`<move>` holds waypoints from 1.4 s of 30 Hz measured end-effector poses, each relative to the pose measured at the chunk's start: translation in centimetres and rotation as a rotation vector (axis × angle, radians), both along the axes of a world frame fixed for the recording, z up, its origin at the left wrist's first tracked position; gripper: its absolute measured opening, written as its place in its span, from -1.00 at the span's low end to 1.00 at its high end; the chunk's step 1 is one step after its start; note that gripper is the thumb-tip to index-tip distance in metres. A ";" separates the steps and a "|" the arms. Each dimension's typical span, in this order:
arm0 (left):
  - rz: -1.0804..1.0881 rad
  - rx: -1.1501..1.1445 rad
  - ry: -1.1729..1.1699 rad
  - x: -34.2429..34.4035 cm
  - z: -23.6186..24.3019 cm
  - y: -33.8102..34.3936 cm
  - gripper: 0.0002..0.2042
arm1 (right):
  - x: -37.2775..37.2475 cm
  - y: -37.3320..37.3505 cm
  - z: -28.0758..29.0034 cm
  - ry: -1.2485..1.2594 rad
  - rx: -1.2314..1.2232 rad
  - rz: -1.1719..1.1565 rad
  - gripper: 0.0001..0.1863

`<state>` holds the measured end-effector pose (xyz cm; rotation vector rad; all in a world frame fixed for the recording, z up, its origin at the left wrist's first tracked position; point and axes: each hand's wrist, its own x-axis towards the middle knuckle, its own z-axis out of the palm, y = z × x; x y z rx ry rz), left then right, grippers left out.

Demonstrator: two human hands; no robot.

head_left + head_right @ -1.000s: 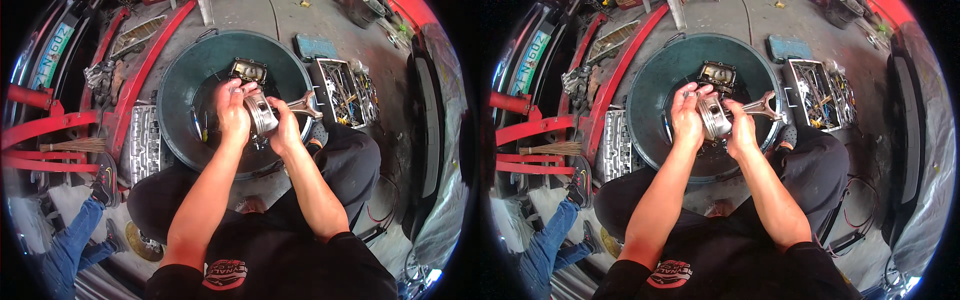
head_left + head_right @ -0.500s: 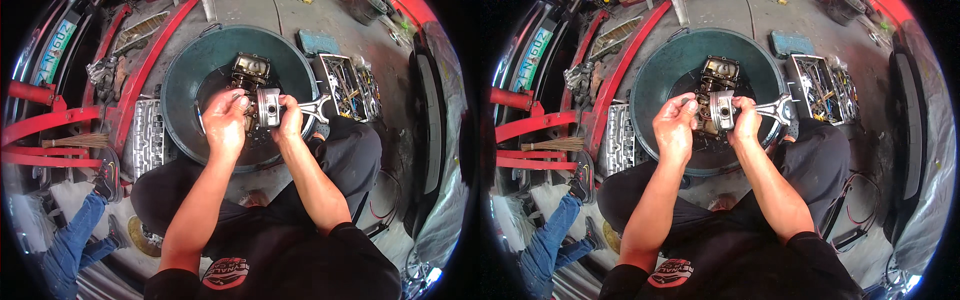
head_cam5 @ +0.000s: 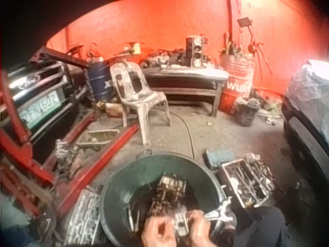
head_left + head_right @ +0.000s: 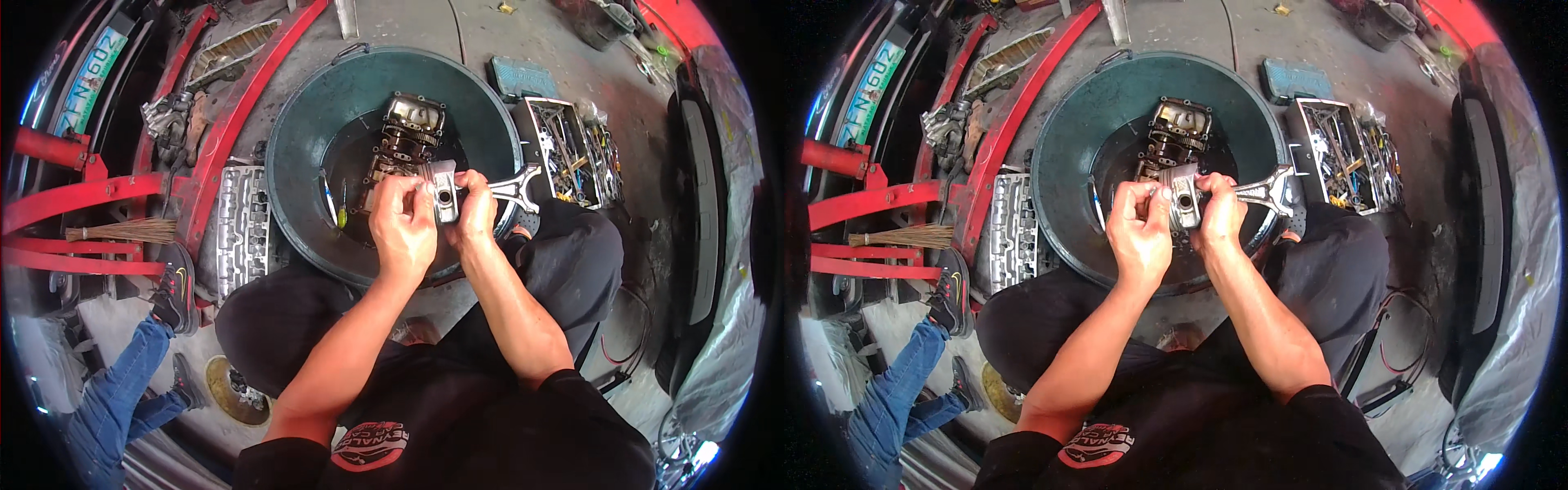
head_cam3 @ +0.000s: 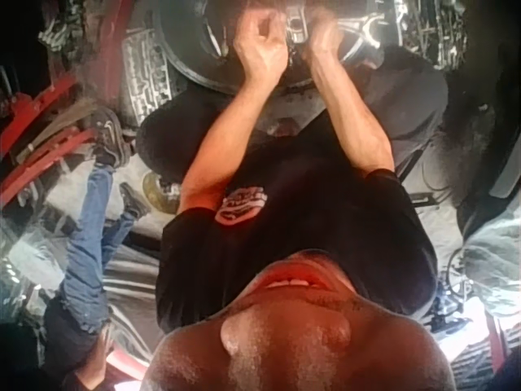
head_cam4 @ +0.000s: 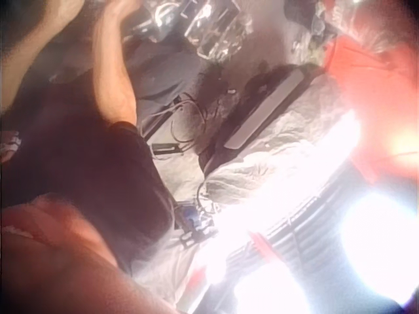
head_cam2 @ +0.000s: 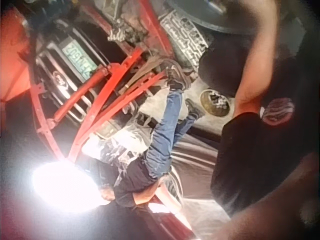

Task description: The person cleans and handles a piston and connecting rod assembly over a basin filled with fluid, using their hands to wipe the components and pick up small parts from the basin.

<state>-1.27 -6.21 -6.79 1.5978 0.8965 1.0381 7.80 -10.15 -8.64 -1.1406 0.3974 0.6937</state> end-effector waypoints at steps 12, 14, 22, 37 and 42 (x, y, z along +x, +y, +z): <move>0.049 0.020 0.082 0.8 0.6 1.7 -0.87 | -0.7 0.4 0.0 -0.222 -0.027 -0.024 -0.86; 0.074 0.021 -0.007 -0.1 0.3 0.1 -0.86 | 0.2 0.1 -1.2 -0.224 -0.007 -0.023 -0.86; 0.024 -0.462 -0.131 -1.3 1.1 5.3 -0.87 | 0.7 -0.4 -1.7 -0.390 0.319 0.067 -0.95; -0.091 -0.318 -0.191 -0.8 1.7 1.0 -0.87 | 0.0 0.2 -0.7 -0.283 0.116 -0.105 -0.96; -0.094 -0.177 -0.101 -0.2 1.3 2.0 -0.91 | -0.3 0.1 -2.0 -0.180 0.099 -0.112 -0.94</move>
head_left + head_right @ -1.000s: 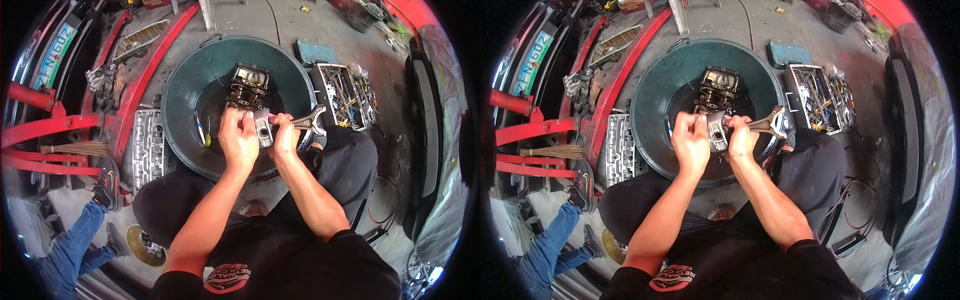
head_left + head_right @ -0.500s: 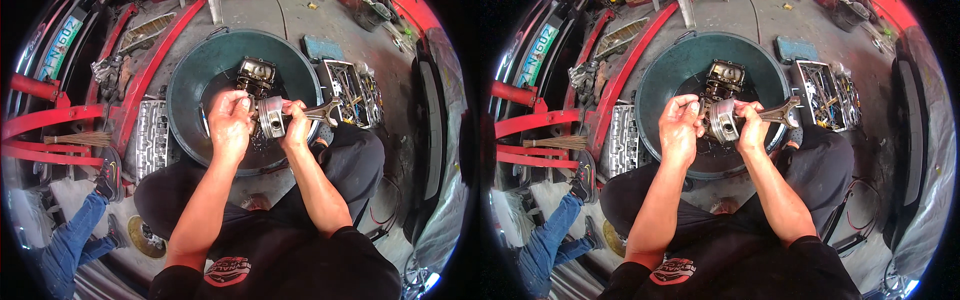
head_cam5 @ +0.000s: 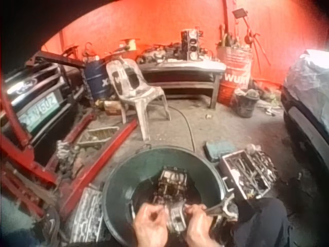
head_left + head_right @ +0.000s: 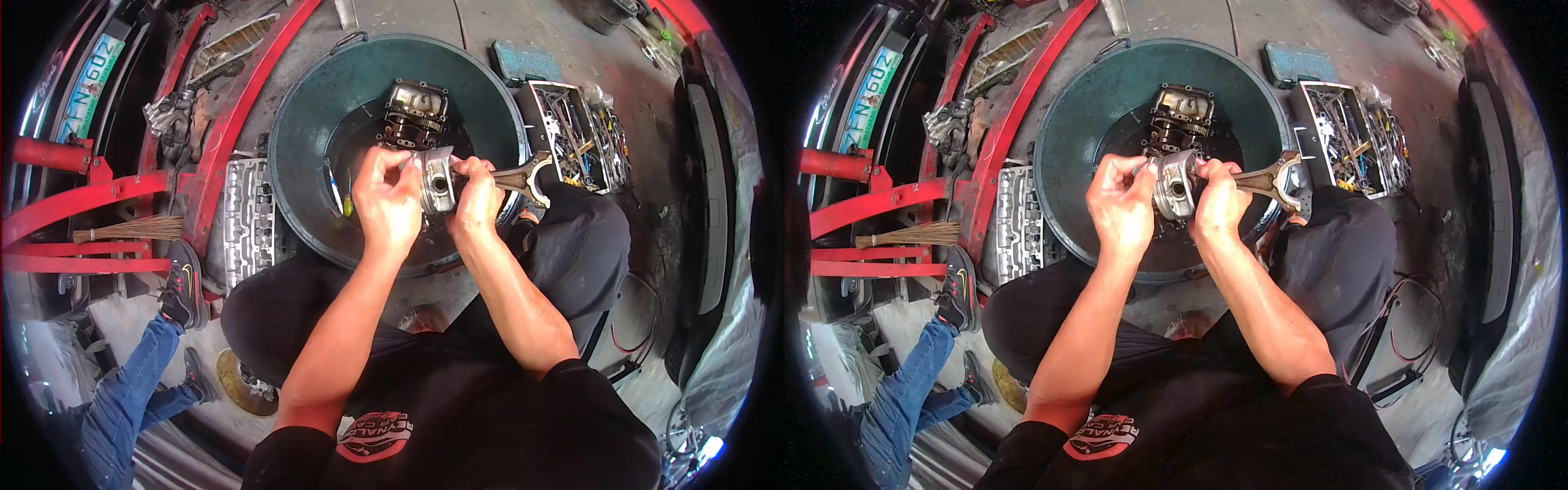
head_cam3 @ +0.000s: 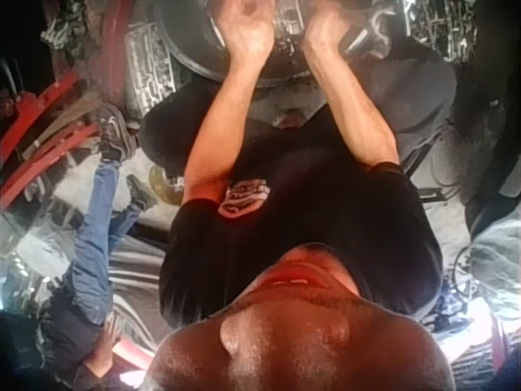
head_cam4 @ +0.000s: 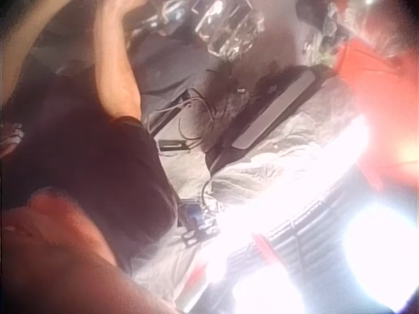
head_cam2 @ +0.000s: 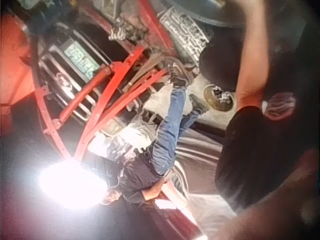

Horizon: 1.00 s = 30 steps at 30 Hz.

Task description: The person cleans and handles a piston and connecting rod assembly over a basin filled with fluid, using their hands to wipe the components and pick up small parts from the basin.

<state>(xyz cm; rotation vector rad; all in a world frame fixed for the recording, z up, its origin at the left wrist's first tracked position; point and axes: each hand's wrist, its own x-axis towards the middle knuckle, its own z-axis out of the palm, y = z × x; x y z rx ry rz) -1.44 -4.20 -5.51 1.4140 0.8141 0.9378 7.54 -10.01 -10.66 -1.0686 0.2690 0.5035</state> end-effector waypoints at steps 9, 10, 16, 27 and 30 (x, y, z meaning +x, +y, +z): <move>-0.047 0.093 -0.067 -1.5 -0.3 -1.2 -0.93 | -0.2 0.4 1.7 0.075 -0.122 0.006 -0.91; -0.066 0.091 -0.058 -1.6 -0.2 -1.5 -0.94 | 0.0 0.6 1.8 0.119 -0.126 -0.010 -0.90; -0.044 0.208 -0.045 -1.4 -0.7 -1.1 -0.91 | -0.4 0.7 3.1 0.114 -0.118 -0.056 -0.82; -0.087 0.146 0.034 -1.8 -0.5 -0.6 -0.92 | -0.1 0.9 2.7 0.176 -0.197 -0.023 -0.91; -0.072 0.048 0.050 -1.1 -0.8 -0.1 -0.91 | -0.2 0.6 2.0 0.192 -0.267 -0.011 -0.90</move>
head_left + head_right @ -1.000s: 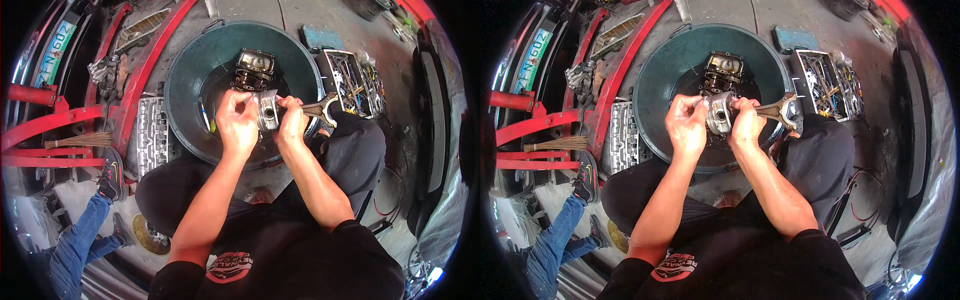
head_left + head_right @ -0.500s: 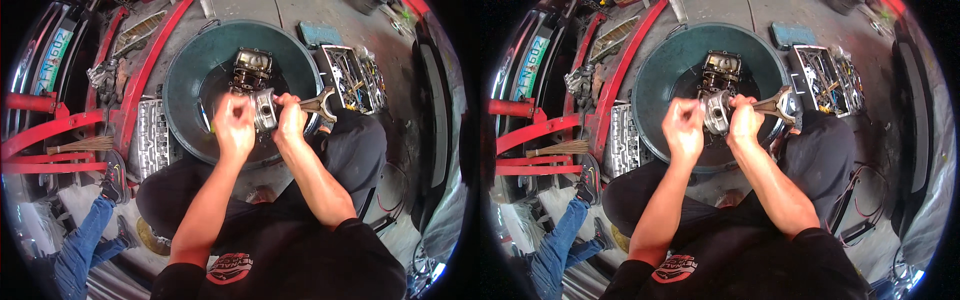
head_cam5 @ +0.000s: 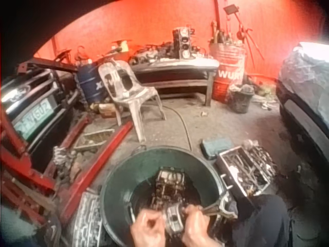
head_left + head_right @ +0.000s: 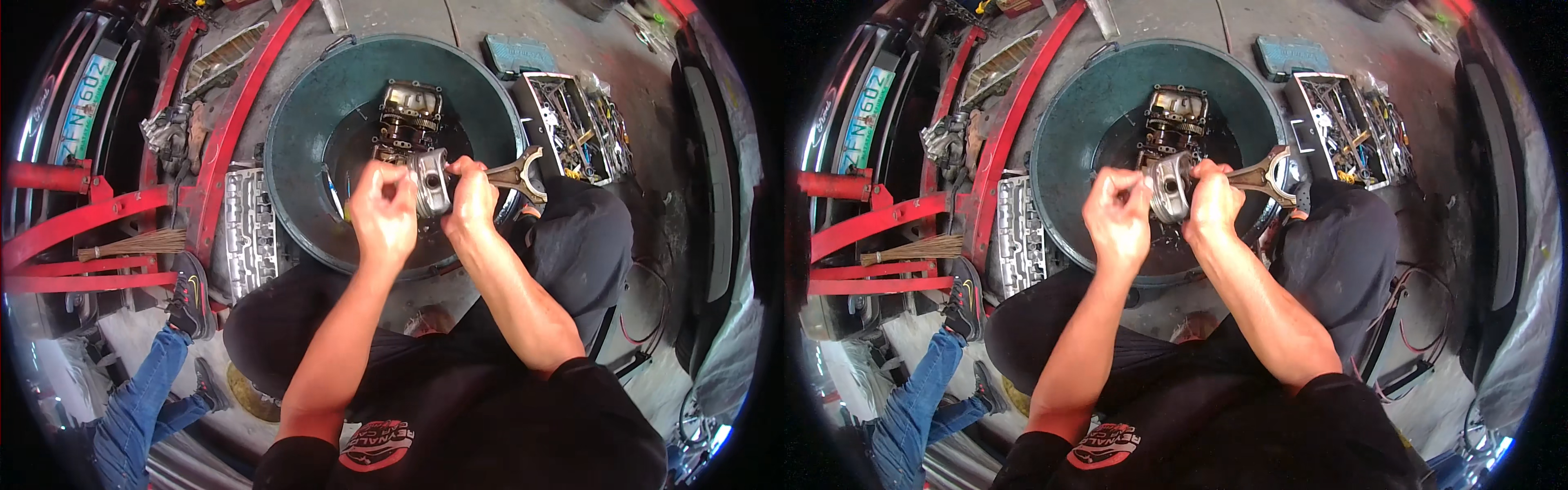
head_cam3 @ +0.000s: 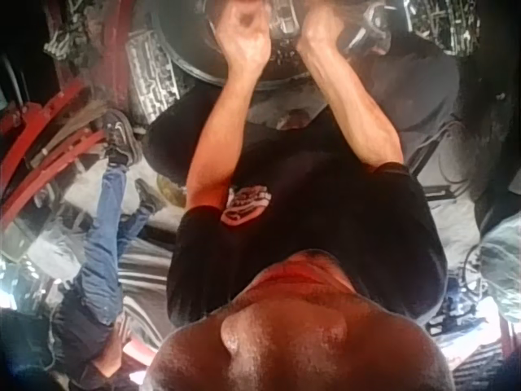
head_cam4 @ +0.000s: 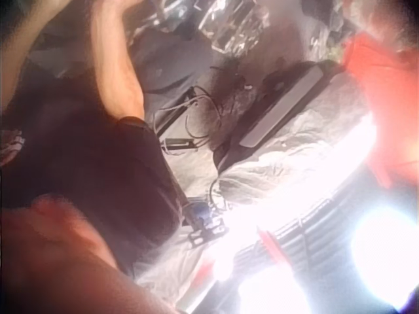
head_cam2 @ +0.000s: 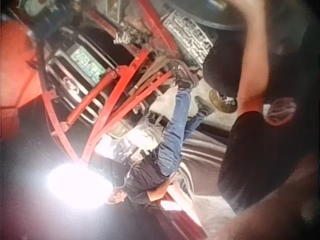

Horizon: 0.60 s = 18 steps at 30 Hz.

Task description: The person cleans and handles a piston and connecting rod assembly over a basin filled with fluid, using their hands to wipe the components and pick up small parts from the basin.

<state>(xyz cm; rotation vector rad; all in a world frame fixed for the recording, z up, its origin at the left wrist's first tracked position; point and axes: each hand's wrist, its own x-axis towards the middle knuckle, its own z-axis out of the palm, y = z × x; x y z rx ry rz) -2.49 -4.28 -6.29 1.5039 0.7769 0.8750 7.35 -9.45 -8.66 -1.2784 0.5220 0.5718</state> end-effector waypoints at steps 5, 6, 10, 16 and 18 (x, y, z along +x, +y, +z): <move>-0.025 0.297 -0.013 -1.0 -1.0 -1.3 -0.89 | 0.7 0.8 1.4 0.182 0.148 -0.085 -0.86; -0.008 0.285 -0.034 -0.6 -1.0 -0.6 -0.89 | 0.4 0.9 2.6 0.273 0.183 -0.089 -0.82; 0.019 0.268 0.031 0.0 -0.5 -0.4 -0.87 | 0.6 0.5 1.2 0.251 0.135 -0.044 -0.84; -0.043 0.869 -0.019 -1.5 -1.2 -1.4 -0.79 | 1.1 0.5 1.3 0.271 0.274 -0.012 -0.83; -0.041 0.873 -0.029 -1.5 -1.1 -1.1 -0.80 | 0.8 0.6 0.6 0.257 0.305 0.025 -0.83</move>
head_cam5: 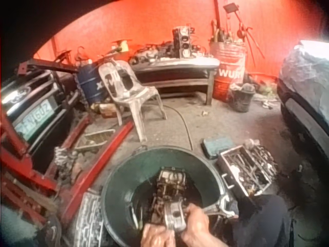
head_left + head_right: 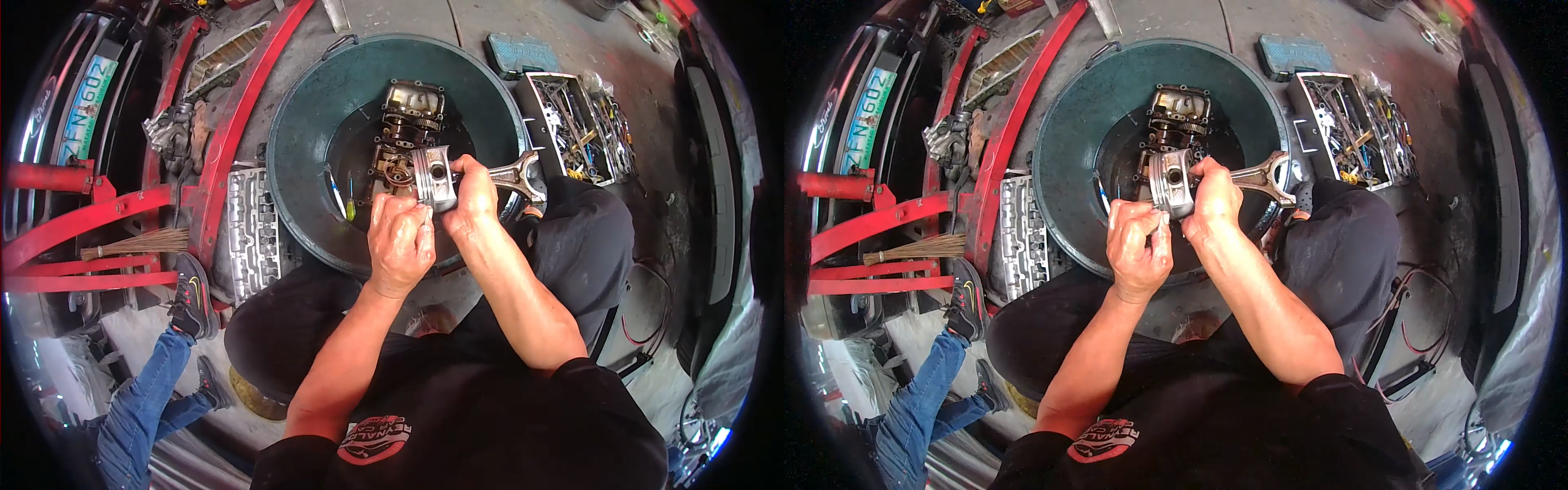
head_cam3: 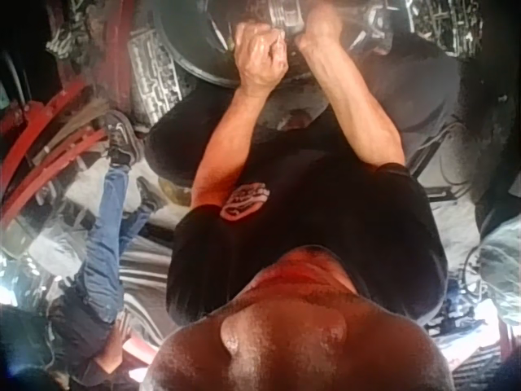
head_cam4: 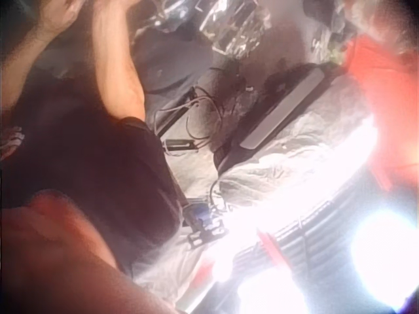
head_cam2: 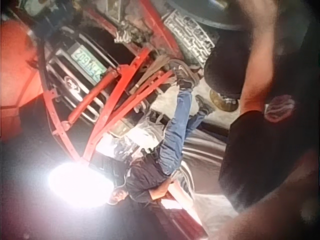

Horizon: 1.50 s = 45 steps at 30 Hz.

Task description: The person cleans and handles a piston and connecting rod assembly over a basin filled with fluid, using their hands to wipe the components and pick up small parts from the basin.

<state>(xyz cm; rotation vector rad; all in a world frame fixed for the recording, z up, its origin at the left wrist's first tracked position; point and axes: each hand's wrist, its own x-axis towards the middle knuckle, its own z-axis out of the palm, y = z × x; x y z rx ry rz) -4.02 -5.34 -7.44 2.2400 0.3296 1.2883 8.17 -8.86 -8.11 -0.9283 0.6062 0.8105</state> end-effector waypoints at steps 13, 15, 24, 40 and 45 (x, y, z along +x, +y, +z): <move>0.026 -0.589 -0.017 0.4 1.6 -0.5 -0.90 | -0.5 -0.7 0.4 -0.255 -0.074 0.038 -0.84; 0.027 -0.684 0.044 0.6 1.5 0.4 -0.91 | -0.5 -0.5 0.7 -0.258 -0.056 0.056 -0.85; -0.007 -1.395 0.045 1.9 3.0 3.6 -0.96 | -0.6 -1.2 -1.6 -0.451 0.143 0.143 -0.93; -0.200 -1.177 0.070 0.6 3.0 0.7 -0.62 | 0.1 -1.2 -1.4 -0.513 0.235 0.199 -0.96; -0.133 -1.649 -0.136 1.2 2.1 2.6 -0.68 | 0.0 -1.6 -2.9 -0.636 0.399 0.317 -0.96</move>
